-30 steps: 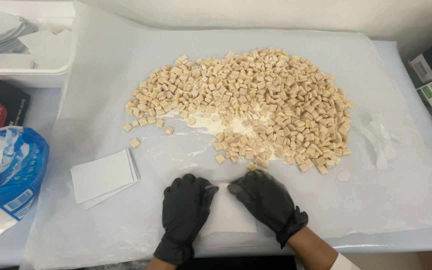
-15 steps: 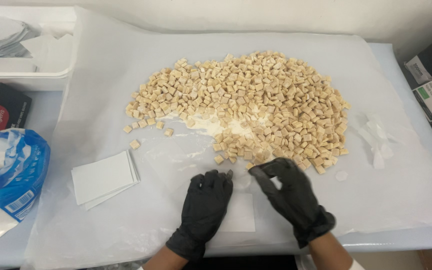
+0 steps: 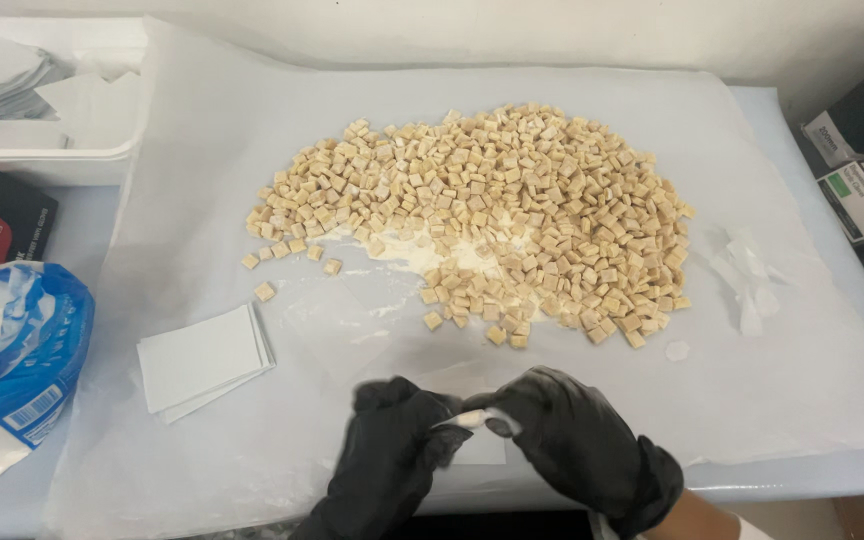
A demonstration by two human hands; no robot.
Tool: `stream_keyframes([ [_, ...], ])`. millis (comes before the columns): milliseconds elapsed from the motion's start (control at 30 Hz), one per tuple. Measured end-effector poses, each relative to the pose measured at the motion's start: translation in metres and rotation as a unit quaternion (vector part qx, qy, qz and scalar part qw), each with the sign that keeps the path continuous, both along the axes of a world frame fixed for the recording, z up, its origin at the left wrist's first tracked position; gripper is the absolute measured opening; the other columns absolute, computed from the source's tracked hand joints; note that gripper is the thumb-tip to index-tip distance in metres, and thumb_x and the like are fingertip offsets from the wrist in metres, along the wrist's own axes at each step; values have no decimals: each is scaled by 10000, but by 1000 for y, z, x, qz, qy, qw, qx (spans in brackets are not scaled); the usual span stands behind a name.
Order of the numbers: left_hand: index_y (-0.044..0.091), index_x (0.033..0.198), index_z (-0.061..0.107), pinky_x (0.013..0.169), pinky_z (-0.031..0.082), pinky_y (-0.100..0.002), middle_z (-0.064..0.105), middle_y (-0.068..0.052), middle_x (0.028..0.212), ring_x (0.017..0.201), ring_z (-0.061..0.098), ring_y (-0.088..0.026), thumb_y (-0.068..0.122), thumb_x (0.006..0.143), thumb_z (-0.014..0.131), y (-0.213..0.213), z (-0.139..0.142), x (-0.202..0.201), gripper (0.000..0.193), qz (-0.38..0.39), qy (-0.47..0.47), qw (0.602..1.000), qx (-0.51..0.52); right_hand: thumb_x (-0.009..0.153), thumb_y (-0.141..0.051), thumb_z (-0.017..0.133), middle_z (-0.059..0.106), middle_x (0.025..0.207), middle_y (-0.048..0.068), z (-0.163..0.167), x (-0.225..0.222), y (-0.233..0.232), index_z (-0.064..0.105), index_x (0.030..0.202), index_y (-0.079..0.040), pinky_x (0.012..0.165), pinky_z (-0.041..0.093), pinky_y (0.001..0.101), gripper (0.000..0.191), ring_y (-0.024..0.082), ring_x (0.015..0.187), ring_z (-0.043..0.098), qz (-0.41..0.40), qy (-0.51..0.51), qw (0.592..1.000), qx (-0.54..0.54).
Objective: The person picks up small, light-colored cubes from a large pile on a table and places them onto small white square papers. They then fold the papers to wrap the cubes individually. The person repeats this process continuously throughout the video.
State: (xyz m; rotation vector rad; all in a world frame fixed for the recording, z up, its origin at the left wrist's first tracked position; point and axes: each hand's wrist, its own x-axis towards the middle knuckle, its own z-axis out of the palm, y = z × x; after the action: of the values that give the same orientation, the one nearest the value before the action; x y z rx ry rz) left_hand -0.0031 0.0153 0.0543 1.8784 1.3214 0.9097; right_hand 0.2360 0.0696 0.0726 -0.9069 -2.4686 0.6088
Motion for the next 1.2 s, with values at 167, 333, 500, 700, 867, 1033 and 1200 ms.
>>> stream_keyframes([
  [167,-78,1026,697,818,467,-324,628,-68,770,732,571,-144,308,1022,610,-3,-8,-2,396,-82,-408,843,-340,863,-130,738,681,1126,56,2,-5,-12,646,1258,-119,739,568,379,405,264,971,700,11,71,975,210],
  [333,-9,1072,702,835,479,-330,684,-63,885,798,611,-150,282,870,623,-2,-6,-2,362,-113,-460,819,-323,909,-161,715,731,1179,78,7,-4,-5,645,1314,-100,865,583,355,414,266,1027,731,58,37,989,-135],
  [500,121,978,736,770,509,-380,746,-20,958,859,700,-179,317,806,732,-12,-43,13,261,120,-113,984,-70,954,-189,663,730,1178,80,-22,-19,-17,645,1309,-109,899,562,371,365,253,1046,704,-33,297,854,-425],
  [700,241,976,692,905,441,-497,705,-6,986,1018,684,-255,479,822,706,-54,-122,-56,285,26,298,941,156,954,-232,636,723,1157,35,-45,-16,-7,695,1259,-183,902,521,400,315,244,1076,653,107,204,837,-496],
  [867,171,1290,571,959,522,-446,707,-25,1060,1074,693,-221,623,864,643,-70,-62,-132,625,75,496,864,-52,915,-290,658,693,1145,41,-37,-12,44,727,1214,-215,905,481,436,316,275,1101,600,-143,-64,985,66],
  [1033,85,1240,670,846,526,-442,743,-113,1085,1000,681,-316,260,872,669,-42,-11,-97,407,72,223,966,114,896,-285,695,628,1185,81,-41,-13,66,729,1202,-198,974,461,459,319,319,1143,558,-157,-88,976,125],
  [1200,133,1231,705,819,465,-415,723,-30,1036,966,632,-243,143,891,689,-15,-36,-18,340,165,155,967,118,884,-253,700,632,1166,91,-40,-15,59,719,1107,-157,970,472,457,244,314,1146,574,-175,-80,968,159],
])
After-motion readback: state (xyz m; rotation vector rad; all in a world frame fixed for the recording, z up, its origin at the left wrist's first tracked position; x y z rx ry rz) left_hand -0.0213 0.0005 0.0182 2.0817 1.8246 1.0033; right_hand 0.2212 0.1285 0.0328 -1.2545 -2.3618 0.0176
